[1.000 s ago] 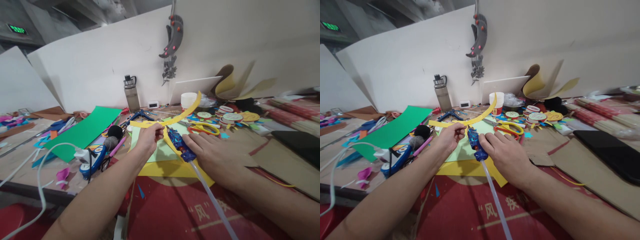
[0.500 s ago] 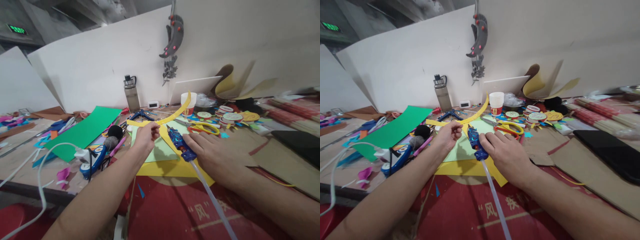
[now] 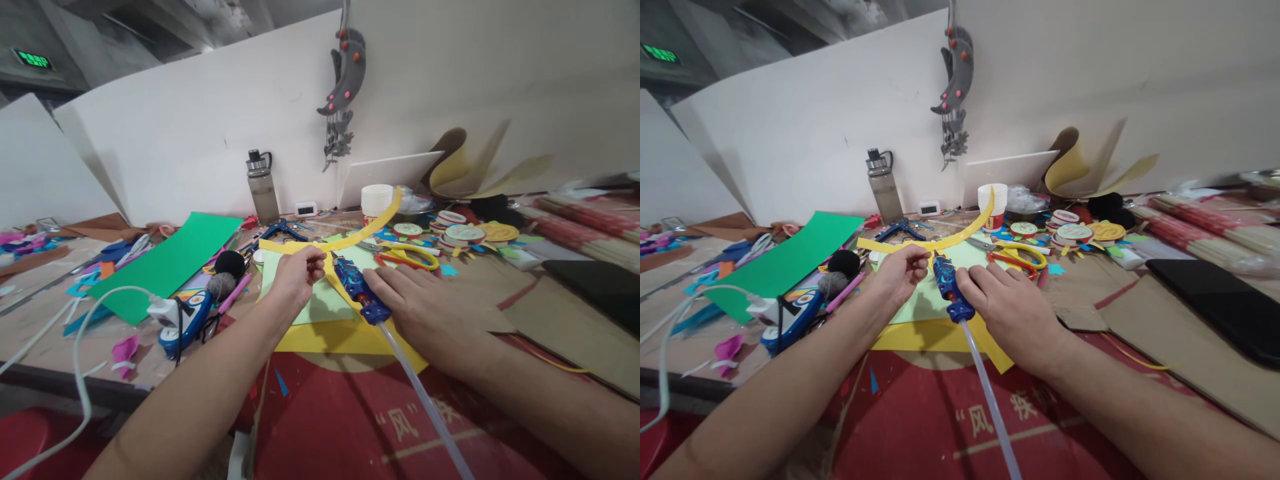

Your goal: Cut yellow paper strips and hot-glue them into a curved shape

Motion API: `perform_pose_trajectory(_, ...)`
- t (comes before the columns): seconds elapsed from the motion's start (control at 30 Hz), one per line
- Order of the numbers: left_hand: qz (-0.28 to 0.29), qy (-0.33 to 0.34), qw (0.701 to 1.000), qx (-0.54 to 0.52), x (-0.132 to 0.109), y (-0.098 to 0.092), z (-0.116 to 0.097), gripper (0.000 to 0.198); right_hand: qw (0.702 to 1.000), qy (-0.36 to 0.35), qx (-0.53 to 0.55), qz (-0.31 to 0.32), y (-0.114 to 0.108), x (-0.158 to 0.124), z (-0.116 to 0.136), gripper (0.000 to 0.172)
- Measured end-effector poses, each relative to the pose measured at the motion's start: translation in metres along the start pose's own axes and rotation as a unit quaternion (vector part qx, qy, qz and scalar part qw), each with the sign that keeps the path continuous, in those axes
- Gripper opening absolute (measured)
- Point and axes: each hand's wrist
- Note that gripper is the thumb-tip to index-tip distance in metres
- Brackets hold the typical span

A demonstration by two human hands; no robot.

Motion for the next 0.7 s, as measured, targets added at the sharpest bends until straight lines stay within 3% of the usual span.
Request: perform_pose_trajectory(0.7, 0.006, 0.024, 0.999, 0.024, -0.0006, -0.0007, 0.0027, 0.007, 1.0, 0.009, 0.007, -0.001, 0.0017, -0.0001, -0.0008, 0.035)
Point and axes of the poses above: each hand's wrist, its own x-axis towards the middle knuckle, its own y-axis out of the palm, z = x × y, and after that the axes turned 6 degrees about z, right-handed
